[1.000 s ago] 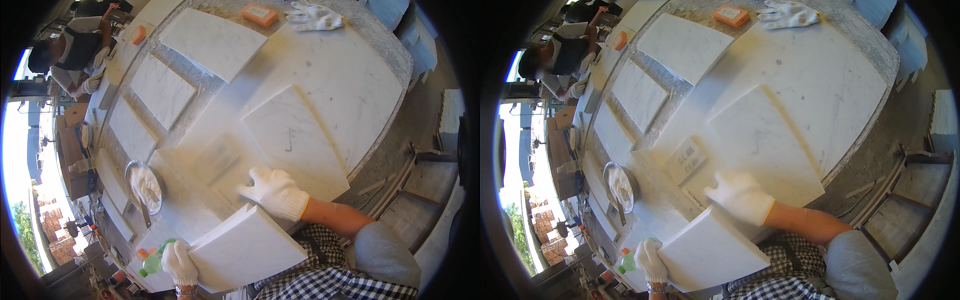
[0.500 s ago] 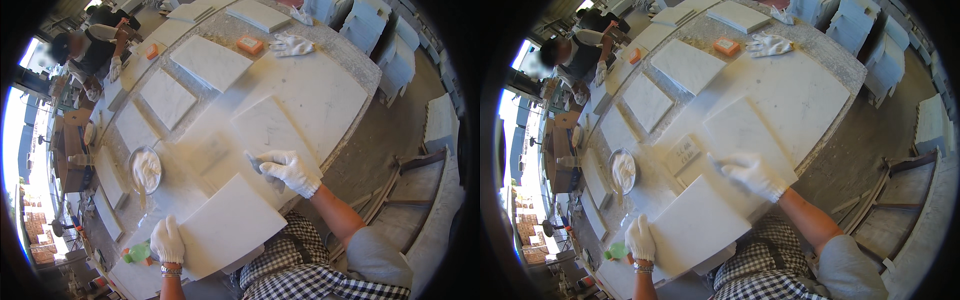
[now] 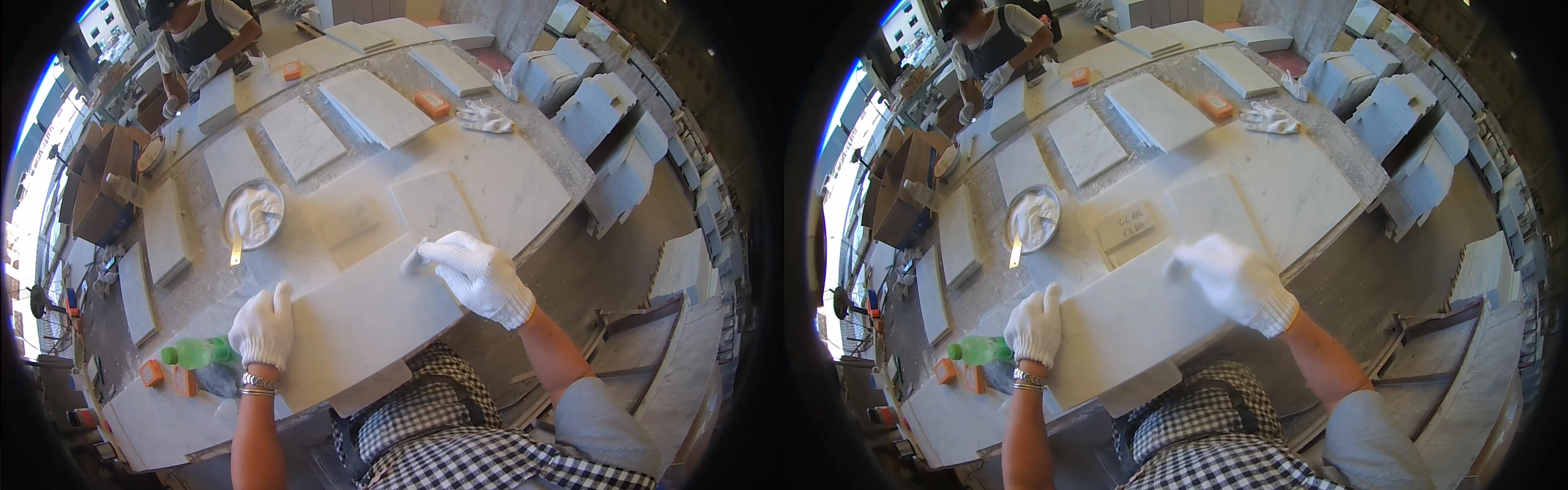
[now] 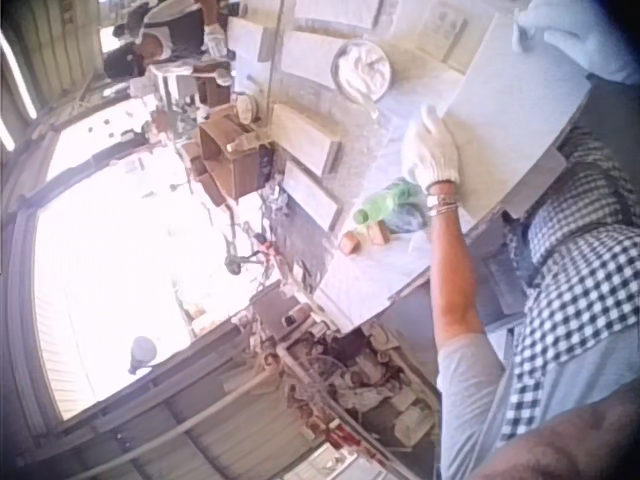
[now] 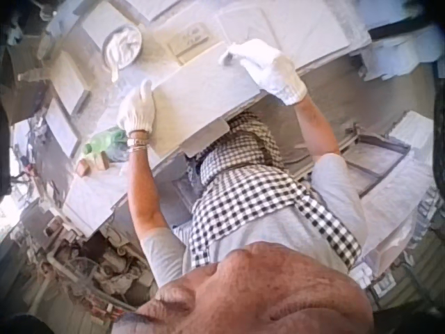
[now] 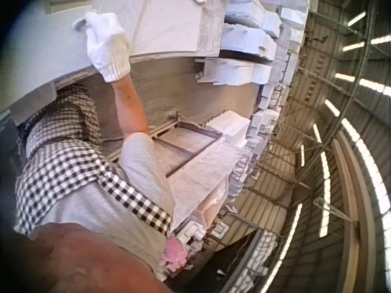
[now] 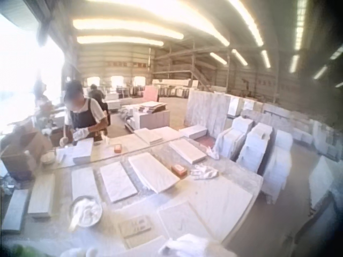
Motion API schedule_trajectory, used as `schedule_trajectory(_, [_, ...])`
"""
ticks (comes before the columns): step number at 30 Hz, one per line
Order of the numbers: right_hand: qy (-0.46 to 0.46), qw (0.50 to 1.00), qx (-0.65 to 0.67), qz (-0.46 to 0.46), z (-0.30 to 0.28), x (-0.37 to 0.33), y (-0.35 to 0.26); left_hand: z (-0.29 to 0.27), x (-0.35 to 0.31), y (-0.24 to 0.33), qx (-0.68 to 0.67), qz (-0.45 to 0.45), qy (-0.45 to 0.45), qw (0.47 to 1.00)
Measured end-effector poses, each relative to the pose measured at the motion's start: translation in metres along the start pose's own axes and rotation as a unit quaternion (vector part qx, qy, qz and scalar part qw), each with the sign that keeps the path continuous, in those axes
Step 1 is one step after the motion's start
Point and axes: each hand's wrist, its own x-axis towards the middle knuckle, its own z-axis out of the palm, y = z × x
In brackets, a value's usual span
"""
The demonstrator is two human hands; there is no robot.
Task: The person handles white rectangular tiles at a workbench, wiping surfaces with gloved hands and using a small metal scraper to remove residue. Tiles are turned over and stacked after treatment. A coworker performs similar finishing work across the table.
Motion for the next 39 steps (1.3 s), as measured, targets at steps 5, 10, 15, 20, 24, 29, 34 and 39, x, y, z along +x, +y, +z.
schedule_trajectory(5, [-0.028,0.997,-0.039,0.066,0.016,-0.008,-0.015,0.002,0.002,-0.003,-0.008,0.011,0.004,1.000])
schedule_trajectory(10, [-0.061,0.997,0.049,0.029,0.019,0.011,-0.013,0.002,0.002,-0.001,-0.007,0.009,0.001,1.000])
schedule_trajectory(15, [-0.151,0.988,-0.019,-0.035,0.023,0.030,-0.017,0.000,0.002,-0.001,-0.013,0.005,-0.010,1.000])
schedule_trajectory(20, [-0.035,0.990,-0.131,-0.039,0.025,0.027,-0.034,-0.002,0.002,0.000,-0.020,0.006,-0.015,1.000])
schedule_trajectory(24, [-0.062,0.985,-0.158,-0.010,0.027,0.013,-0.046,-0.003,0.002,0.000,-0.009,0.006,-0.020,1.000])
schedule_trajectory(29, [-0.131,0.960,-0.248,-0.017,0.038,-0.011,-0.045,-0.004,0.000,0.000,-0.023,0.014,-0.013,1.000])
schedule_trajectory(34, [-0.124,0.948,-0.291,-0.023,0.012,-0.043,-0.038,-0.003,-0.001,-0.001,-0.031,0.016,-0.012,0.999])
schedule_trajectory(39, [-0.125,0.932,-0.337,-0.032,0.025,-0.012,-0.030,-0.001,0.001,-0.001,-0.013,0.019,-0.009,1.000])
